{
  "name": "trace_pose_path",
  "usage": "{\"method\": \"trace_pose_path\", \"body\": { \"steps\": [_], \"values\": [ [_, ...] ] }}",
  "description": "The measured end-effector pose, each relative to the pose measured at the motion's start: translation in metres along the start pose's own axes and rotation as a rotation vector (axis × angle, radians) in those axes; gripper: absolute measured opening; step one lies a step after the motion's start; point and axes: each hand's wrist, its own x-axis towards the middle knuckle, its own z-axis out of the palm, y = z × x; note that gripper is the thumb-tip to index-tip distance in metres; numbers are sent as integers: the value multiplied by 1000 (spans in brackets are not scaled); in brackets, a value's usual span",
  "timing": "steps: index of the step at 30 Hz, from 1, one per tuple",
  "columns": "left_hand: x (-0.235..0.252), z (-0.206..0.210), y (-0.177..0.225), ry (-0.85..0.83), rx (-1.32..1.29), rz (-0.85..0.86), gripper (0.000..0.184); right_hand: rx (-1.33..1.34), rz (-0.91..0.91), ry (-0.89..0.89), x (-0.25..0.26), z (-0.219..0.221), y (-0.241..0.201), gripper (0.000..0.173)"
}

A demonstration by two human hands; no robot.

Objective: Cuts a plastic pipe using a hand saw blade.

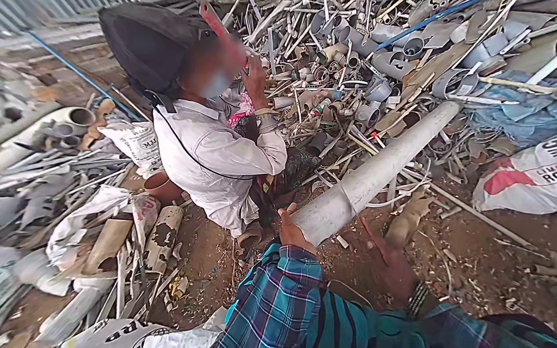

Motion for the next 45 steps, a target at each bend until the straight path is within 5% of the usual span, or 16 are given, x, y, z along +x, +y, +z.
{"method": "trace_pose_path", "body": {
  "steps": [5,11,16,20,23,29,36,42,45],
  "values": [
    [6,-2,-7,-22,31,53,53,5,-149,-221,-32,6,-36,49],
    [-28,10,19,-34,-47,-107,55,-68,-207,-234,-22,10,-26,48],
    [-1,-3,-1,-118,-87,-23,53,-103,-238,-188,-30,9,-31,46],
    [11,-4,-8,-3,8,22,53,-31,-34,-40,-2,2,3,51],
    [18,-7,-12,1,29,44,53,16,182,-91,20,-21,9,52],
    [-25,8,16,-45,17,-49,58,-44,-99,-194,-6,-7,-20,51],
    [-27,7,14,-54,-5,-49,58,-84,302,-142,45,-41,16,53],
    [28,-13,-16,-96,8,46,58,-48,-175,-80,-6,6,-3,48],
    [4,-2,-1,-74,8,13,58,-51,-137,56,1,15,22,49]
  ]
}}
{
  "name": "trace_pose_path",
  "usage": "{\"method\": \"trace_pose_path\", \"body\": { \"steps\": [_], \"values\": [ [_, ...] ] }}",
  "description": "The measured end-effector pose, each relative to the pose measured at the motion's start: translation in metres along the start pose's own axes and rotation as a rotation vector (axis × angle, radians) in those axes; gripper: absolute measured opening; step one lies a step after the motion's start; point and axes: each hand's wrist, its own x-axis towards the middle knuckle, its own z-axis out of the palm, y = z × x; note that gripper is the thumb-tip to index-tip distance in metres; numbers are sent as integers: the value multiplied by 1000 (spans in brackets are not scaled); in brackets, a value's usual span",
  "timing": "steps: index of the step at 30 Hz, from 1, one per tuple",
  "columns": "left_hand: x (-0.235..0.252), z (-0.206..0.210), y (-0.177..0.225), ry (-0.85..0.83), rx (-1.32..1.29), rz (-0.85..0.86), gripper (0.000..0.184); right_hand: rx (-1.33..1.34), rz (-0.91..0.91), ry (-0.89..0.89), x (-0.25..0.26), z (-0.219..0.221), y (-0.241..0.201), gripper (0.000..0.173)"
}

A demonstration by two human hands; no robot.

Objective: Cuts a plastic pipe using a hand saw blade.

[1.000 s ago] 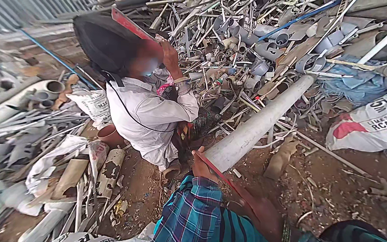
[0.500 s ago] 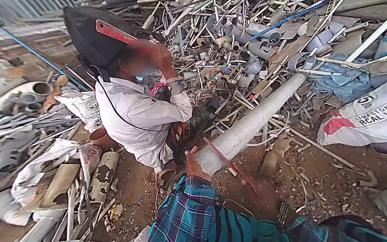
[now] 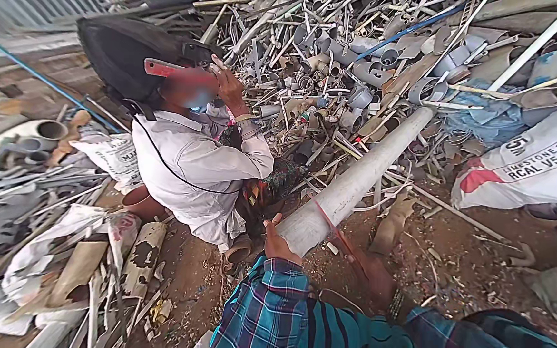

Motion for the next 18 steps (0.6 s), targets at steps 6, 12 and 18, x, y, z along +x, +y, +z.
{"method": "trace_pose_path", "body": {
  "steps": [6,12,18],
  "values": [
    [15,-9,-10,-27,12,55,59,105,163,-26,17,-19,33,50],
    [1,3,1,-4,-45,7,58,84,-78,-85,-11,9,12,48],
    [-28,10,15,-20,-69,19,57,-53,-81,-66,-11,12,8,46]
  ]
}}
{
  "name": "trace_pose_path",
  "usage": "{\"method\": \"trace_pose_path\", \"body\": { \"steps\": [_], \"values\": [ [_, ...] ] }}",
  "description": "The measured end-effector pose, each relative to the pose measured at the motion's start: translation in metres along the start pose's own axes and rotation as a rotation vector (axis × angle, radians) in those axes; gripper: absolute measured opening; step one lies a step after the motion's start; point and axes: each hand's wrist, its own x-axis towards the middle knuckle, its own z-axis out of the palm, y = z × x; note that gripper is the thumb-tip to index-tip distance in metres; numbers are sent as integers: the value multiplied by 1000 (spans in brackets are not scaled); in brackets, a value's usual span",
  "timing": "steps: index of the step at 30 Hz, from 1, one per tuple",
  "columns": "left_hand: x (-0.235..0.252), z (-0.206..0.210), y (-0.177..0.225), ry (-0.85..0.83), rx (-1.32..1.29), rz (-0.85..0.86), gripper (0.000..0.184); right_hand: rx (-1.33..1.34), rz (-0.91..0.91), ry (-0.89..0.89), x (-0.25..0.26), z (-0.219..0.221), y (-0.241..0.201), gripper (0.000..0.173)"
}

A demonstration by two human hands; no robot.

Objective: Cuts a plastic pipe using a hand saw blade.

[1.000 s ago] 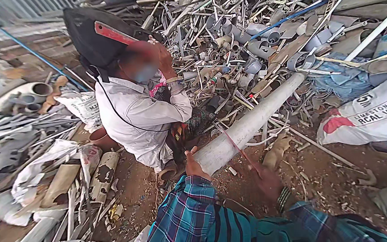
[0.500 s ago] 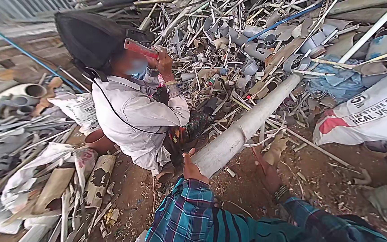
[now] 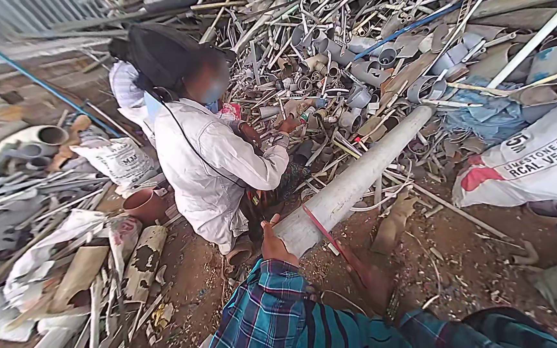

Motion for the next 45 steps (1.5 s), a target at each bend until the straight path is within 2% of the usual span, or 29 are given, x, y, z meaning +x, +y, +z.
{"method": "trace_pose_path", "body": {
  "steps": [3,6,7,10,11,14,19,22,25,26,29,31,33,35,37,38,40,43,45],
  "values": [
    [1,-1,-1,4,50,-7,56,22,34,24,2,2,6,47],
    [11,-4,-13,58,99,107,54,100,257,105,12,-1,34,54],
    [9,0,-8,68,75,78,52,102,293,89,15,-7,40,53],
    [9,4,1,87,58,6,49,154,223,63,13,-8,35,54],
    [7,2,0,81,79,6,50,176,173,17,9,-5,30,54],
    [-6,7,8,74,128,-3,52,182,126,-354,7,-13,6,53],
    [-3,4,2,44,47,-13,55,72,41,-212,9,-8,16,48],
    [-4,5,6,36,15,-46,57,6,5,-189,6,-9,1,47],
    [-6,7,6,25,-9,-47,55,-34,-65,-29,7,-1,-1,46],
    [-2,6,4,22,-15,-45,55,1,13,-10,10,-3,2,47],
    [9,2,1,47,39,-45,55,77,422,40,32,-24,31,52],
    [12,-4,-2,41,51,-35,54,26,600,-28,47,-44,48,54],
    [16,-2,-4,115,54,-7,47,79,544,-39,47,-46,44,54],
    [23,-2,-11,142,20,41,46,148,318,-78,34,-38,20,52],
    [31,-9,-17,102,37,84,48,141,114,-165,23,-23,2,52],
    [25,-9,-13,66,51,77,50,131,94,-180,22,-19,-2,51],
    [6,3,1,91,100,23,51,114,191,-164,26,-22,3,51],
    [12,1,-5,136,110,34,51,57,566,-102,50,-46,35,54],
    [14,-3,-7,95,66,26,51,21,639,-139,60,-64,45,55]
  ]
}}
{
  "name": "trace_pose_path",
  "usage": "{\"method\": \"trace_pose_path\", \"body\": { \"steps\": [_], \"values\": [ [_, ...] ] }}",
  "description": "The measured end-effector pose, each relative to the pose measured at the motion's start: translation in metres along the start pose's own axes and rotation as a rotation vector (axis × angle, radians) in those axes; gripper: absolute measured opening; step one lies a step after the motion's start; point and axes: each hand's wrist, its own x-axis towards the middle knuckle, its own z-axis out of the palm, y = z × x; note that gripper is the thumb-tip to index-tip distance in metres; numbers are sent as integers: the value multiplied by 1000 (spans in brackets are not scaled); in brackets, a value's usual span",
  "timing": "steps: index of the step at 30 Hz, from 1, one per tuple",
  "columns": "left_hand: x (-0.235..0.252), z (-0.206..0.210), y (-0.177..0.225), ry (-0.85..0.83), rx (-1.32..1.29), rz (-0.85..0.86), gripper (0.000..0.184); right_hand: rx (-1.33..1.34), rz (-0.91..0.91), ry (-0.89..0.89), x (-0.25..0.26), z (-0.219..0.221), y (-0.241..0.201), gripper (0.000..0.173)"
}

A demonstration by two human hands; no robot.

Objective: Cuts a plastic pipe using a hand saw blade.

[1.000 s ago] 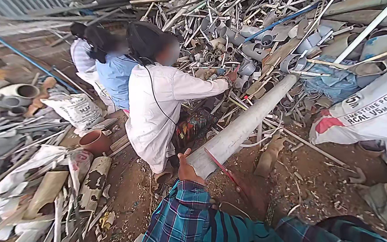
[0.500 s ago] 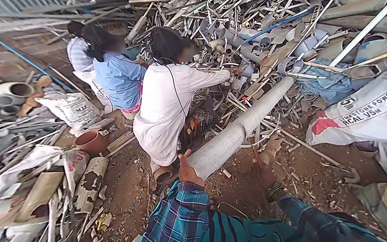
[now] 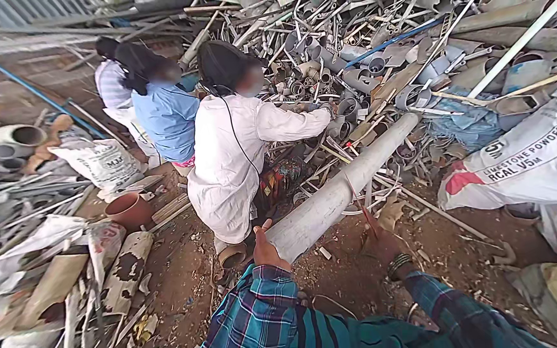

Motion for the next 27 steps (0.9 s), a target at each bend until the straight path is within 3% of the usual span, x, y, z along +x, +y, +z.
{"method": "trace_pose_path", "body": {
  "steps": [6,8,12,14,16,20,22,24,27],
  "values": [
    [-15,3,6,-141,-12,79,39,-10,-461,-110,-61,20,-38,51],
    [-22,6,13,-213,6,125,32,-36,-506,-52,-66,17,-41,49],
    [-20,5,3,-414,-1,370,32,1,-314,44,-29,-11,-24,51],
    [-23,5,0,-451,-10,420,33,-11,-137,65,-10,-28,-23,52],
    [-25,4,-3,-465,-19,424,33,-6,-75,59,-11,-33,-27,52],
    [-22,4,-5,-481,-12,439,38,5,-527,130,-61,8,-43,49],
    [-18,5,-4,-497,-8,458,43,-38,-593,135,-72,16,-49,48],
    [-19,4,-4,-524,8,480,46,-82,-464,124,-57,1,-45,49],
    [-23,3,-5,-563,22,530,49,-105,-74,36,-10,-45,-33,54]
  ]
}}
